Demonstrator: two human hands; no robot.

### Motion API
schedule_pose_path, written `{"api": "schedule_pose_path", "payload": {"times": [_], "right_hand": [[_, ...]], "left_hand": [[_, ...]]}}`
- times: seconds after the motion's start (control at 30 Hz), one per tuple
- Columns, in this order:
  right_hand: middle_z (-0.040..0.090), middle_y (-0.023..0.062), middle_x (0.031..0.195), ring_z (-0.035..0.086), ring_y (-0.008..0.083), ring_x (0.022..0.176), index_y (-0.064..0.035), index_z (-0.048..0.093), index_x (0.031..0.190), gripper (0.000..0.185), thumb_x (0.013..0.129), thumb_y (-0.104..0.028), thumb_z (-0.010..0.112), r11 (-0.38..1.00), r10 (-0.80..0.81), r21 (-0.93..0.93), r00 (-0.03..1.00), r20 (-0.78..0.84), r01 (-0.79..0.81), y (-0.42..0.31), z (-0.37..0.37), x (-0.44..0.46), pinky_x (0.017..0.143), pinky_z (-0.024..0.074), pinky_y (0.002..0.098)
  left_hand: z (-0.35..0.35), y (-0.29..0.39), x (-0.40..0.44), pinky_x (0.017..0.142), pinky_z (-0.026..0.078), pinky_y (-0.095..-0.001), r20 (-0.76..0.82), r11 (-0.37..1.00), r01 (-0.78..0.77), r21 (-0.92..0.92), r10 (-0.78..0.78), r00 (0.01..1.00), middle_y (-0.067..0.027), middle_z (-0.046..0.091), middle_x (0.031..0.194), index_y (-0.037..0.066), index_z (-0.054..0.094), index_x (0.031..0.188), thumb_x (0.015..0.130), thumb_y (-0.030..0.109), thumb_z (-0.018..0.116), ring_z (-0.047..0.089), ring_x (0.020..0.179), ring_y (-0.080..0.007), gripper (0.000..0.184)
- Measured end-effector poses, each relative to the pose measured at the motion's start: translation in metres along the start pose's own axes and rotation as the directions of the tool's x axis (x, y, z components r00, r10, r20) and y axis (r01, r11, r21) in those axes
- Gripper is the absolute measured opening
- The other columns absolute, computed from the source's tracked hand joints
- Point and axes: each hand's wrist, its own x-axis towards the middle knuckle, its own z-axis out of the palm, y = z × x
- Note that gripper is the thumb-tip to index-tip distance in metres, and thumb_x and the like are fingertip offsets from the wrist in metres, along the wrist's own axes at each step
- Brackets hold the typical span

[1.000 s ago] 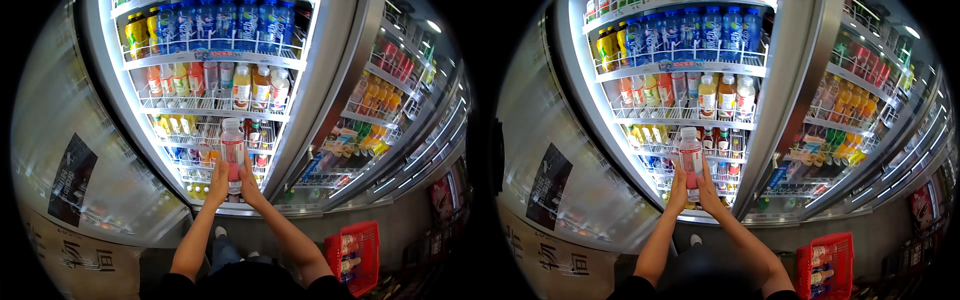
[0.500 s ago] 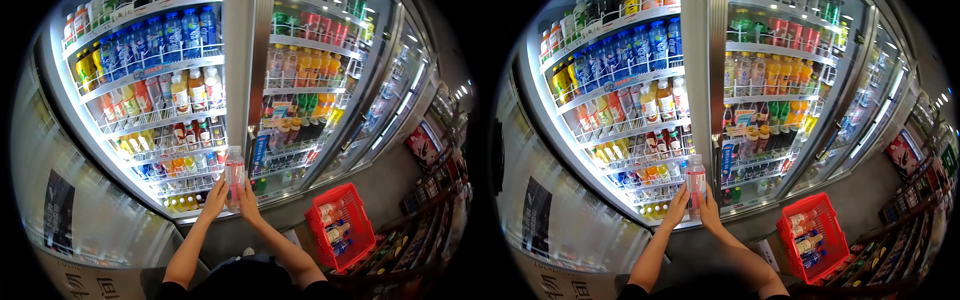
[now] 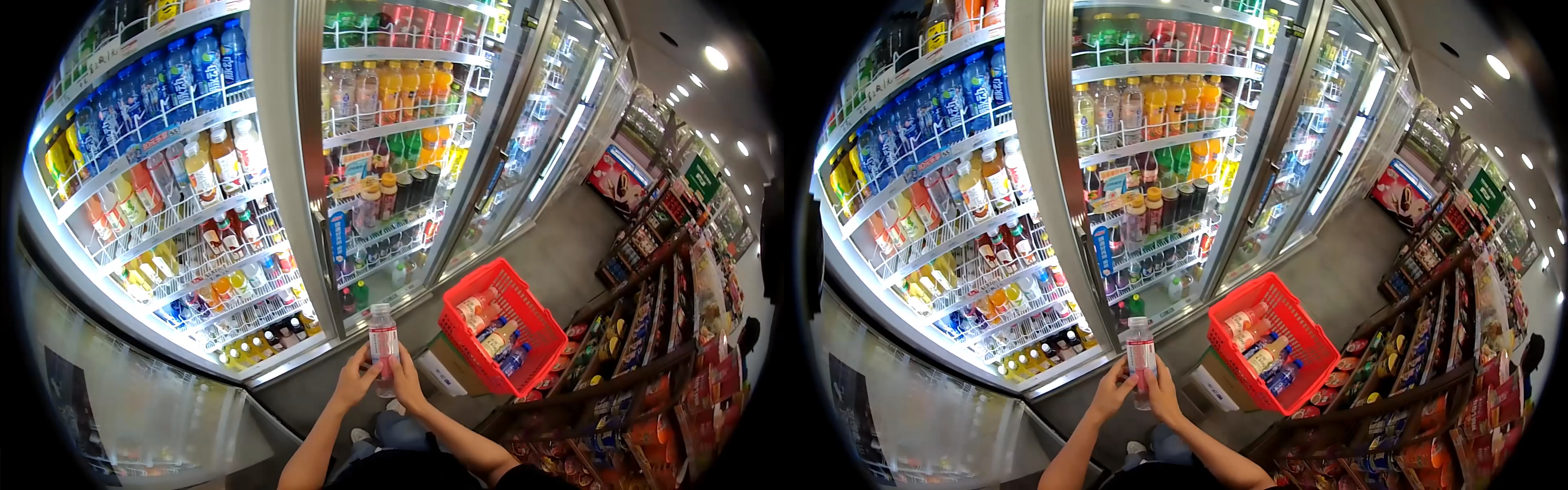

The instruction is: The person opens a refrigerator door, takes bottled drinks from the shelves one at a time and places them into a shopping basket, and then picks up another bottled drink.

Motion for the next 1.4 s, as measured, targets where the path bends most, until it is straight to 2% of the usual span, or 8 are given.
{"api": "schedule_pose_path", "payload": {"times": [0.07,0.53,0.6,0.87,0.97,1.07,1.17,1.4], "right_hand": [[0.051,0.0199,0.129,0.051,0.0279,0.12,-0.0003,0.041,0.141,0.049,0.1,-0.028,0.046,0.998,-0.036,-0.046,0.999,-0.033,0.034,0.001,-0.017,-0.004,0.102,0.039,0.036],[0.048,0.0225,0.134,0.048,0.0292,0.125,0.0021,0.038,0.142,0.05,0.102,-0.028,0.043,0.987,-0.138,-0.127,0.923,-0.36,0.098,-0.033,-0.169,0.024,0.104,0.0372,0.0363],[0.051,0.0142,0.131,0.05,0.0206,0.119,0.0006,0.038,0.141,0.045,0.104,-0.025,0.038,0.988,-0.127,-0.132,0.902,-0.413,0.079,-0.036,-0.194,0.029,0.102,0.0382,0.032],[0.056,0.0131,0.124,0.053,0.0179,0.113,-0.0003,0.043,0.139,0.044,0.104,-0.027,0.039,0.982,-0.154,-0.17,0.885,-0.439,0.086,-0.039,-0.283,0.035,0.099,0.0404,0.0313],[0.059,0.0113,0.119,0.055,0.0162,0.107,0.0,0.045,0.136,0.043,0.104,-0.028,0.041,0.995,-0.061,-0.097,0.892,-0.448,0.019,-0.041,-0.299,0.033,0.095,0.0424,0.0294],[0.061,0.0108,0.115,0.056,0.0148,0.102,-0.0016,0.046,0.135,0.043,0.103,-0.03,0.044,0.996,-0.045,-0.088,0.886,-0.462,0.005,-0.018,-0.313,0.043,0.091,0.0443,0.0283],[0.064,0.0104,0.106,0.059,0.0139,0.089,-0.004,0.043,0.136,0.044,0.101,-0.031,0.051,0.982,0.13,-0.046,0.836,-0.533,-0.182,-0.027,-0.316,0.046,0.079,0.0489,0.0288],[0.066,0.0141,0.105,0.064,0.0162,0.086,-0.0013,0.041,0.131,0.044,0.099,-0.027,0.056,0.944,0.218,-0.069,0.77,-0.6,-0.322,0.039,-0.337,0.071,0.073,0.0521,0.0301]], "left_hand": [[0.019,0.004,-0.001,0.078,0.05,-0.0297,0.045,0.978,0.106,-0.177,-0.099,0.994,-0.01,0.065,0.104,0.002,0.046,0.14,0.091,0.028,0.066,0.061,0.087,-0.0159,0.058],[0.186,0.041,0.08,0.084,0.049,-0.0258,0.293,0.946,0.15,-0.286,-0.063,0.954,-0.0081,0.063,0.114,-0.001,0.045,0.141,0.097,0.02,0.059,0.059,0.097,-0.0106,0.05],[0.215,0.043,0.093,0.086,0.048,-0.0265,0.342,0.941,0.147,-0.305,-0.036,0.939,-0.0088,0.061,0.118,0.0,0.045,0.141,0.098,0.02,0.058,0.058,0.1,-0.0104,0.049],[0.296,0.032,0.132,0.086,0.048,-0.0266,0.431,1.0,0.014,-0.022,-0.003,0.902,-0.0114,0.053,0.12,-0.002,0.051,0.135,0.095,0.02,0.061,0.058,0.099,-0.0151,0.047],[0.316,0.023,0.139,0.105,0.038,-0.0333,0.474,0.999,0.02,-0.028,-0.004,0.88,-0.0188,0.044,0.142,-0.003,0.046,0.139,0.097,0.021,0.056,0.044,0.131,-0.0236,0.049],[0.322,0.024,0.149,0.108,0.036,-0.0342,0.528,0.996,0.062,0.057,-0.082,0.845,-0.02,0.04,0.147,-0.004,0.045,0.139,0.096,0.02,0.056,0.039,0.136,-0.0252,0.05],[0.329,0.012,0.163,0.1,0.043,-0.032,0.538,0.992,0.051,0.117,-0.106,0.836,-0.0167,0.047,0.138,-0.004,0.047,0.137,0.095,0.019,0.058,0.05,0.124,-0.0224,0.049],[0.342,-0.053,0.2,0.09,0.047,-0.031,0.647,0.975,0.001,0.221,-0.148,0.748,-0.0118,0.06,0.118,-0.003,0.051,0.132,0.095,0.013,0.056,0.057,0.107,-0.0183,0.042]]}}
